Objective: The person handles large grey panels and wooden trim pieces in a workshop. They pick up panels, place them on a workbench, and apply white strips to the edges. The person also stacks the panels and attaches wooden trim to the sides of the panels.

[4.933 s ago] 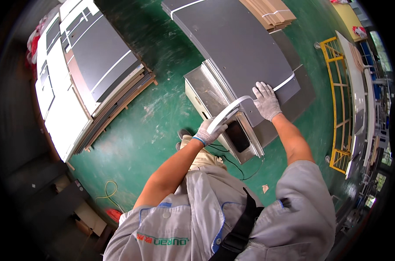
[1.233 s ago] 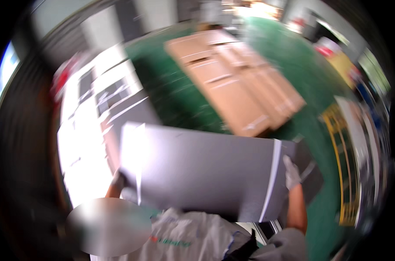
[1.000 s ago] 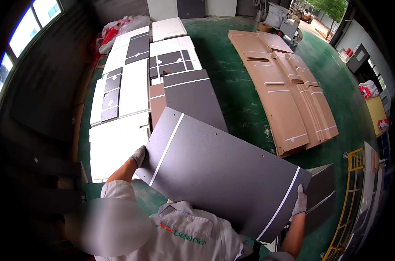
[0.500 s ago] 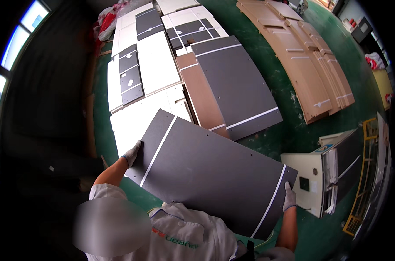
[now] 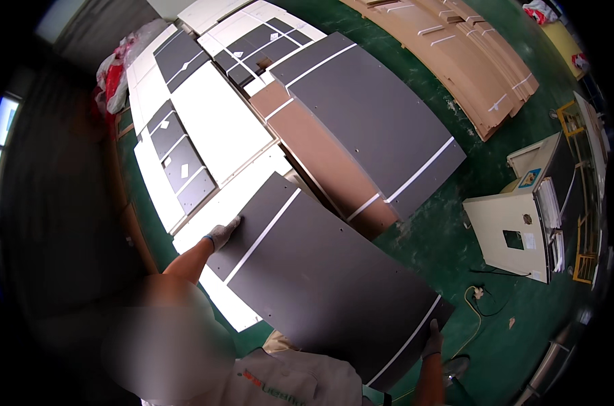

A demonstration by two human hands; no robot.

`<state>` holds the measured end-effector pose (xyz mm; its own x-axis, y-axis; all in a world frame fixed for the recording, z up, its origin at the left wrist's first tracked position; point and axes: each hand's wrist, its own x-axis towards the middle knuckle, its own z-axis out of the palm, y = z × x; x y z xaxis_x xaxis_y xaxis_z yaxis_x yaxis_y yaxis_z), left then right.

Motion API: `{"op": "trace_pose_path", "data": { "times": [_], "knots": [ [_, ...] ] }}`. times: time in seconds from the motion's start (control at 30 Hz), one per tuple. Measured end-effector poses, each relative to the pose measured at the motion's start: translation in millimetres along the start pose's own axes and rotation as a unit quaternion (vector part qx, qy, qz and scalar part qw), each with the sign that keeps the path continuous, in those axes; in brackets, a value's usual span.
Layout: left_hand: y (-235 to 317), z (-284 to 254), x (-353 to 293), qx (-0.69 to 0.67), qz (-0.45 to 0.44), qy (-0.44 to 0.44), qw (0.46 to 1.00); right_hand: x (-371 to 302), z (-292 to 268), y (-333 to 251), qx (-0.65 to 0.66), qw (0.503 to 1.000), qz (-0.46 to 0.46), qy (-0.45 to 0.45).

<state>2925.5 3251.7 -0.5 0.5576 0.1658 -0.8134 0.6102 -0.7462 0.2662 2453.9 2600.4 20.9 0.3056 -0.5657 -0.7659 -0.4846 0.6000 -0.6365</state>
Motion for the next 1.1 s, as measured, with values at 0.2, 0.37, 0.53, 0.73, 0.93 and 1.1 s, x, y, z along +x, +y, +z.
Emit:
{"op": "trace_pose_path", "data": {
  "times": [0.2,0.37,0.53,0.73,0.93,1.1],
  "knots": [
    [93.0,-146.7,136.0,0.063,0.100,0.110,0.987,29.5,156.5,53.9,0.055,0.998,-0.031,-0.025],
    [204.7,-197.9,175.9,0.125,0.257,0.140,0.948,50.3,300.0,49.1,-0.046,0.997,-0.012,0.067],
    [115.5,-42.1,184.4,0.315,0.170,0.340,0.869,72.5,380.5,32.0,-0.208,0.970,0.049,0.112],
    [111.3,-32.8,186.1,0.272,0.194,0.365,0.869,95.4,406.4,42.9,-0.154,0.970,0.014,0.189],
    [114.0,-30.7,191.4,0.250,0.211,0.387,0.862,71.0,413.0,-1.8,-0.176,0.976,0.009,0.128],
    [113.4,-17.1,173.8,0.300,0.124,0.369,0.871,72.8,368.2,11.2,-0.359,0.933,-0.006,-0.019]
  ]
}}
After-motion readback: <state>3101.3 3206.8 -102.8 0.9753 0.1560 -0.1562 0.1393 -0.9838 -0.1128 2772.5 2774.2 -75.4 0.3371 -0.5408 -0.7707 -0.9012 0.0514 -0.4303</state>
